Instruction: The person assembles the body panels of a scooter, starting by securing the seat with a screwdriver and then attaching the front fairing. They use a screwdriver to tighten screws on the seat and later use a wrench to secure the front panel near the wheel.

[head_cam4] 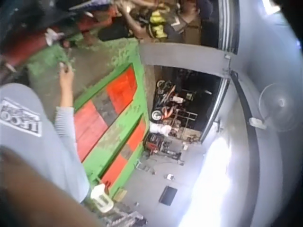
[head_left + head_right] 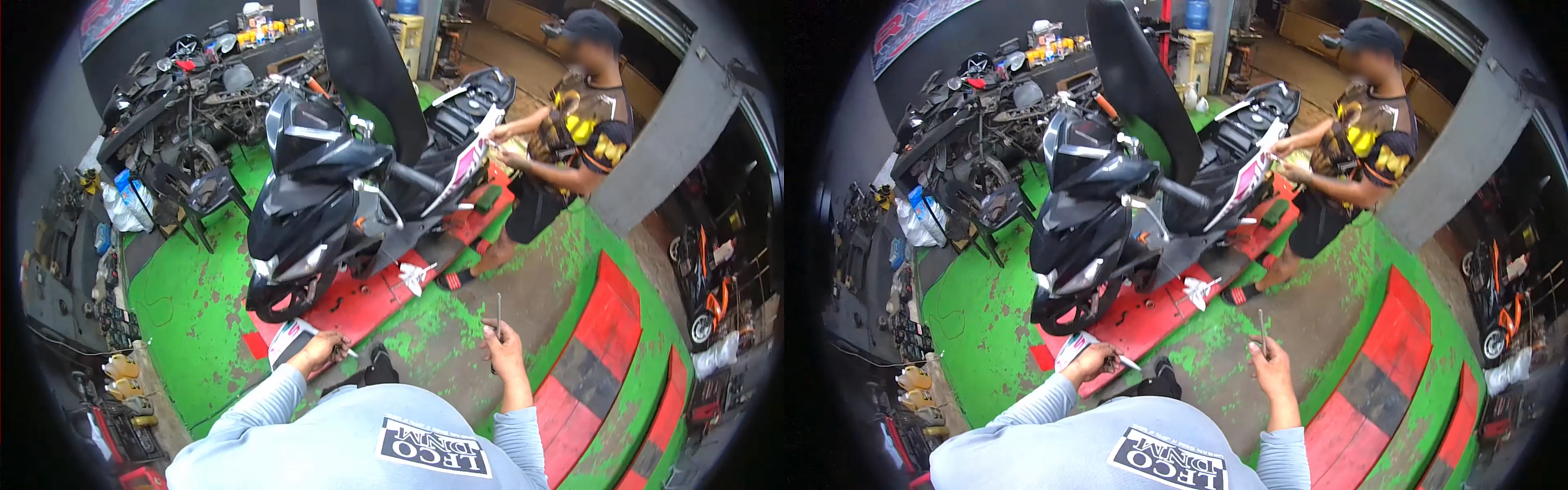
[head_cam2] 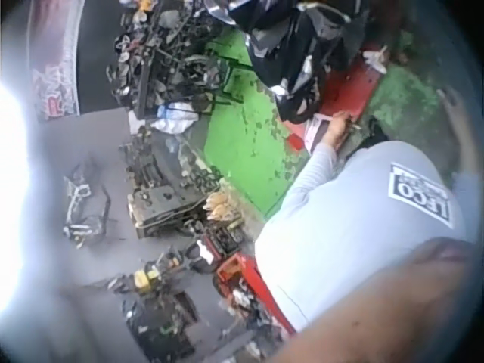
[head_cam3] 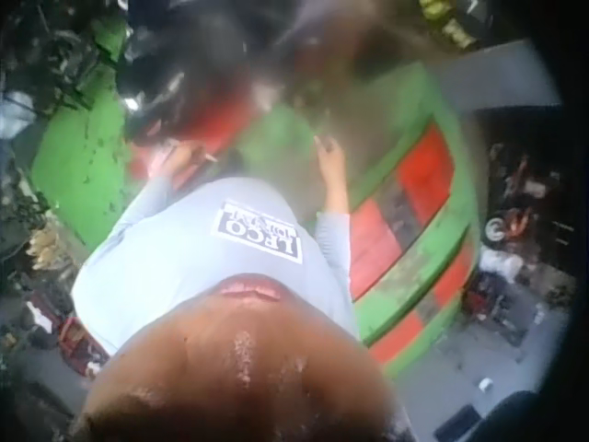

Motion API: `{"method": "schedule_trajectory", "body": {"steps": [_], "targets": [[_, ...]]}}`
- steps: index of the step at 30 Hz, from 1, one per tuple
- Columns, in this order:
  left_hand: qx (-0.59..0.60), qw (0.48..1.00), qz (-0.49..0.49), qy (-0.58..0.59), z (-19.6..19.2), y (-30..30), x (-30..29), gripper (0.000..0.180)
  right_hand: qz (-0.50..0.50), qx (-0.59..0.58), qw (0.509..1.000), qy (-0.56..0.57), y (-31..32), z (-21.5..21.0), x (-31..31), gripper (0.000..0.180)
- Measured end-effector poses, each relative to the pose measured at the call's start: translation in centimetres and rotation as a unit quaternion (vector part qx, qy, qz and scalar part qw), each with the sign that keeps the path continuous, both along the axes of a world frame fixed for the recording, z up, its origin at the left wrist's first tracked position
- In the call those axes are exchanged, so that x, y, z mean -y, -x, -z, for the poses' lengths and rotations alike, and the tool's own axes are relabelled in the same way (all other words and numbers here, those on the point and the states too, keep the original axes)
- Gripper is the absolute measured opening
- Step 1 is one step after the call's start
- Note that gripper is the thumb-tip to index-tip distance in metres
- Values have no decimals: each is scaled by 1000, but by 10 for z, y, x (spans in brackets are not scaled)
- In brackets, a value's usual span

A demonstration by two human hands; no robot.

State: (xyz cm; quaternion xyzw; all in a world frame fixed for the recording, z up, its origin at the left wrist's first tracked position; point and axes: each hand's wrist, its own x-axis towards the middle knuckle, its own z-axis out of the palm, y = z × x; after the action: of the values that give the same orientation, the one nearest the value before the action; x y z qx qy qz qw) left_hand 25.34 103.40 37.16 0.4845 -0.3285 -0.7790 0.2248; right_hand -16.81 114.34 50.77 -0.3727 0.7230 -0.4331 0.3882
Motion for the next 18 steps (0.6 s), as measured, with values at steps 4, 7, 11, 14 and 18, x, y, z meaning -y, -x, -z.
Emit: {"method": "schedule_trajectory", "body": {"steps": [4, 7, 11, 14, 18], "targets": [[16, 998, -35, -41, 11, 27, 49, 18, -60, 22, 997, 45, -18, -15, 98, 32], [37, 999, 1, 17, -3, 67, 90, 18, -144, -78, 985, 56, -19, -15, 137, 36], [38, 995, 22, 94, -27, 119, 154, 18, -223, -124, 967, -13, -1, 10, 170, 48], [54, 995, 16, 83, -38, 147, 188, 20, -286, -168, 943, -20, 32, 18, 201, 56], [77, 995, -47, 38, -16, 162, 213, 29, -348, -261, 893, 113, 80, 2, 269, 55]]}}
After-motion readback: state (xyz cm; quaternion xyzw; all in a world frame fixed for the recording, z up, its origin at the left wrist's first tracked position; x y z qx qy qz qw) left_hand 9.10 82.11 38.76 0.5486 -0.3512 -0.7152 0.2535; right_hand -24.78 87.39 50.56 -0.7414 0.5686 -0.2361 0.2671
